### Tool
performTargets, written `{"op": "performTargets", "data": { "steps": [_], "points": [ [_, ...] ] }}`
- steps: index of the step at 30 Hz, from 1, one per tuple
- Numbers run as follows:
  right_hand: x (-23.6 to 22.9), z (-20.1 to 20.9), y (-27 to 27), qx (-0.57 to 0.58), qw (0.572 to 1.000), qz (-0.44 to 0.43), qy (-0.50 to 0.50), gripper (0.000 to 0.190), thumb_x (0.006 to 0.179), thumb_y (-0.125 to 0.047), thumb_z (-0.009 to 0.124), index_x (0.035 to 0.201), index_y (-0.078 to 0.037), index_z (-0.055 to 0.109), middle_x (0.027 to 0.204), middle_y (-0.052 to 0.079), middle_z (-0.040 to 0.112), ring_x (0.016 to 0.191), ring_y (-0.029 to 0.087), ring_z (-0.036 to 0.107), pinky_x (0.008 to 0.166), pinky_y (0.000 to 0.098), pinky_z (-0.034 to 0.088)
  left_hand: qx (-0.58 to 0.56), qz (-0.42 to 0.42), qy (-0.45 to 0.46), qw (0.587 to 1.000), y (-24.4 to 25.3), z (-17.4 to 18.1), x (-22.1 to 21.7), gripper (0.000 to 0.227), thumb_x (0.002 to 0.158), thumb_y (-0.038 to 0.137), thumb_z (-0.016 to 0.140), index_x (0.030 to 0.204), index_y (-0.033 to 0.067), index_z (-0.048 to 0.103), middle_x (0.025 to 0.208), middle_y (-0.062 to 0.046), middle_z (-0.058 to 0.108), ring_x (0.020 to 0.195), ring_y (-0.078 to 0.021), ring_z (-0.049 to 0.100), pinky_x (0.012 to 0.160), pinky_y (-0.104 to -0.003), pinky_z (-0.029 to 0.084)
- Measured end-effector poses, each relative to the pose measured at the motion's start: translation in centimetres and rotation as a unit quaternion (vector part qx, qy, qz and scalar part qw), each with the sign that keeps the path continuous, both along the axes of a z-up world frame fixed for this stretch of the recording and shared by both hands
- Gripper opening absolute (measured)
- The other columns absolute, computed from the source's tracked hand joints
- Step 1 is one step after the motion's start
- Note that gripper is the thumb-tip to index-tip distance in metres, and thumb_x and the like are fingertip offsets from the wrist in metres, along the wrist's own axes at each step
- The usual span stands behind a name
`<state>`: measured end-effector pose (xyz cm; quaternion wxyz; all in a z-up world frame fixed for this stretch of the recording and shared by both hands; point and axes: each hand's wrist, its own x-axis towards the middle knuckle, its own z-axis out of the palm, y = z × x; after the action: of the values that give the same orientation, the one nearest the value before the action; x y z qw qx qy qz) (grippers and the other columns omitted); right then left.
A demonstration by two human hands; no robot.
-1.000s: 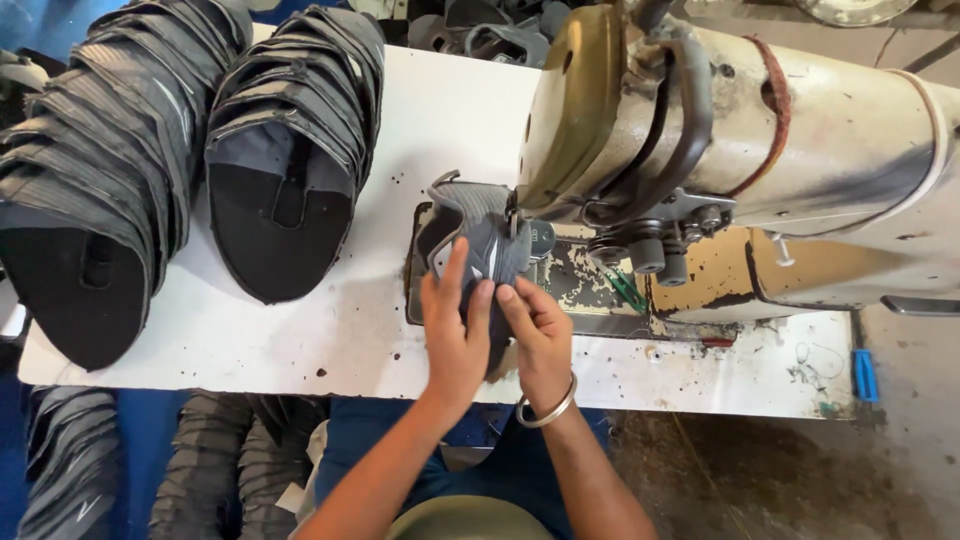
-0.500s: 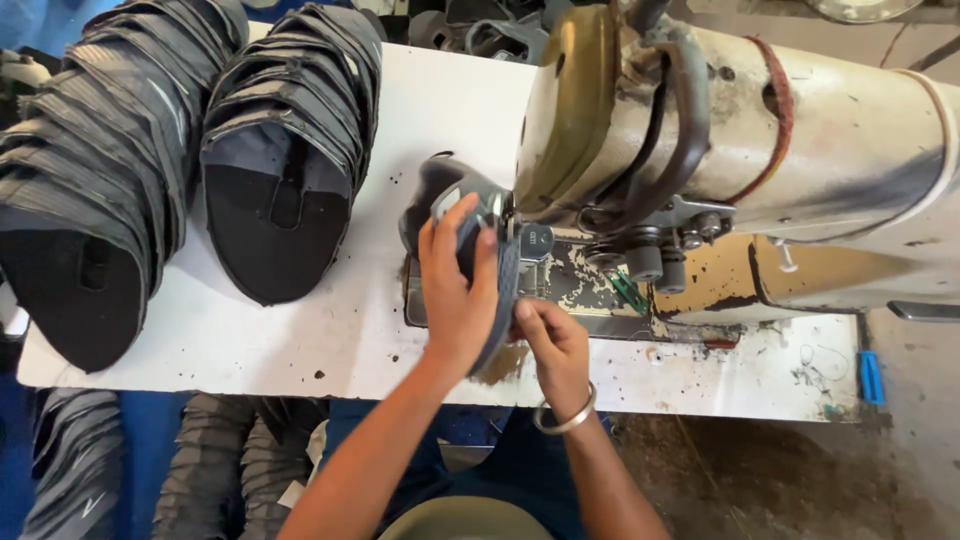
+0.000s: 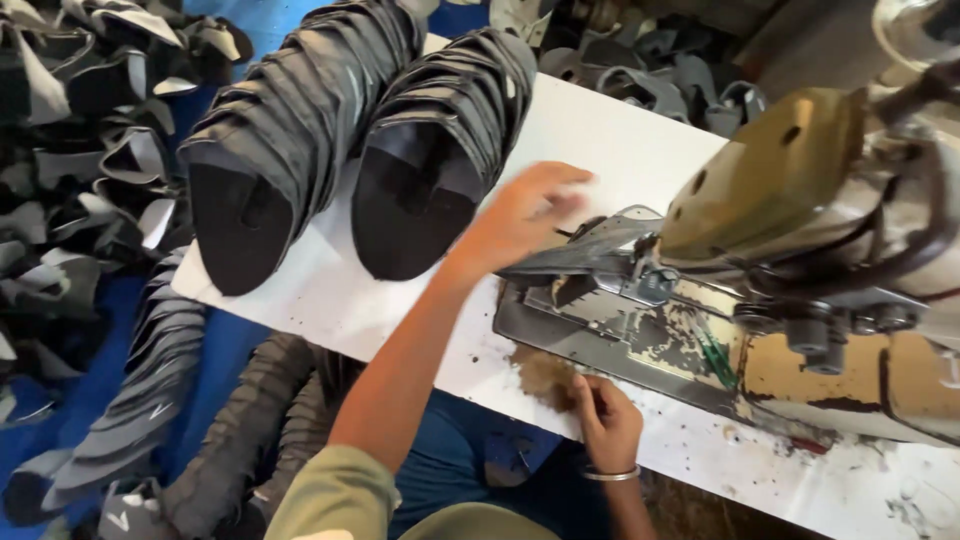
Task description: The person uses a sewing machine to stitch the upper strap onto the sole of a slipper. They repeatedly pick up a slipper, guide it under the machine's needle, and then place the finished product onto a growing stack on the table.
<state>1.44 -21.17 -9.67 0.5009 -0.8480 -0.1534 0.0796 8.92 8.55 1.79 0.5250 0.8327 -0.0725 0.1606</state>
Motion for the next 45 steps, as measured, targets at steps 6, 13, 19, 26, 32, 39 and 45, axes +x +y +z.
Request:
{"op": "performTargets", "data": {
  "steps": [6,13,19,26,32,39,45],
  "points": [
    [-0.1,0.5,0.2,-0.013,1.0,-0.004,0.017,0.022,0.094,-0.023,0.072,0.094,-0.002,0.075,0.072,0.005,0.074,0.061,0.009,0.066,0.06,0.0238,0.051,-0.047,0.578,-0.221,0.784,12.3,-8.3,-10.0,0.048,0.104,0.018,0.075,0.143,0.0014,0.052,0.146,-0.01,0.052,0.127,-0.0224,0.055,0.107,-0.038,0.048],
    [-0.4,0.3,0.7,-0.033,0.999,-0.009,-0.003,0.024,0.095,-0.025,0.071,0.095,-0.002,0.075,0.073,0.004,0.075,0.061,0.009,0.066,0.06,0.0238,0.051,-0.008,0.474,0.099,0.875,24.1,-11.6,-16.3,0.076,0.087,0.028,0.079,0.151,0.0037,0.046,0.145,-0.019,0.061,0.137,-0.0358,0.057,0.115,-0.043,0.041],
    [-0.4,0.1,0.6,-0.049,0.999,-0.015,-0.006,0.023,0.096,-0.025,0.071,0.094,-0.002,0.075,0.072,0.004,0.075,0.061,0.008,0.065,0.06,0.0239,0.05,0.154,0.523,0.03,0.838,19.1,-10.9,-18.1,0.093,0.086,0.024,0.076,0.153,-0.013,0.023,0.141,-0.034,0.049,0.13,-0.0493,0.048,0.112,-0.057,0.031],
    [-1.6,2.8,1.9,0.144,0.982,0.12,0.024,0.051,0.083,-0.026,0.083,0.127,-0.008,0.063,0.124,0.008,0.065,0.107,0.016,0.065,0.089,0.0293,0.052,0.223,0.188,0.241,0.926,-2.8,-2.7,-24.6,0.029,0.082,0.009,0.065,0.109,0.0015,0.059,0.09,-0.023,0.066,0.087,-0.0434,0.064,0.077,-0.054,0.05],
    [-3.6,12.0,5.9,0.043,0.889,0.407,-0.203,0.069,0.067,-0.039,0.09,0.125,-0.009,0.067,0.119,0.012,0.069,0.112,0.029,0.065,0.098,0.0386,0.047,0.187,0.007,0.12,0.975,-5.9,3.0,-26.1,0.038,0.078,0.007,0.071,0.115,0.0104,0.063,0.093,-0.008,0.068,0.098,-0.0299,0.065,0.093,-0.044,0.044],
    [-5.0,8.5,4.4,-0.057,0.958,0.248,0.133,0.037,0.09,-0.025,0.074,0.124,-0.011,0.073,0.087,0.007,0.074,0.074,0.018,0.068,0.069,0.0293,0.053,0.091,0.331,0.034,0.939,-10.3,-1.8,-26.0,0.051,0.08,0.021,0.078,0.126,0.0122,0.056,0.113,-0.01,0.061,0.106,-0.0251,0.059,0.093,-0.04,0.042],
    [-5.5,6.2,1.3,0.259,0.896,0.25,0.26,0.024,0.099,-0.011,0.067,0.119,0.003,0.065,0.106,0.003,0.068,0.097,0.01,0.06,0.086,0.0268,0.049,-0.552,0.147,0.13,0.811,-14.3,-3.3,-25.9,0.078,0.093,0.018,0.069,0.158,0.0207,0.027,0.128,-0.009,0.057,0.115,-0.017,0.055,0.099,-0.032,0.043]
  ]
}}
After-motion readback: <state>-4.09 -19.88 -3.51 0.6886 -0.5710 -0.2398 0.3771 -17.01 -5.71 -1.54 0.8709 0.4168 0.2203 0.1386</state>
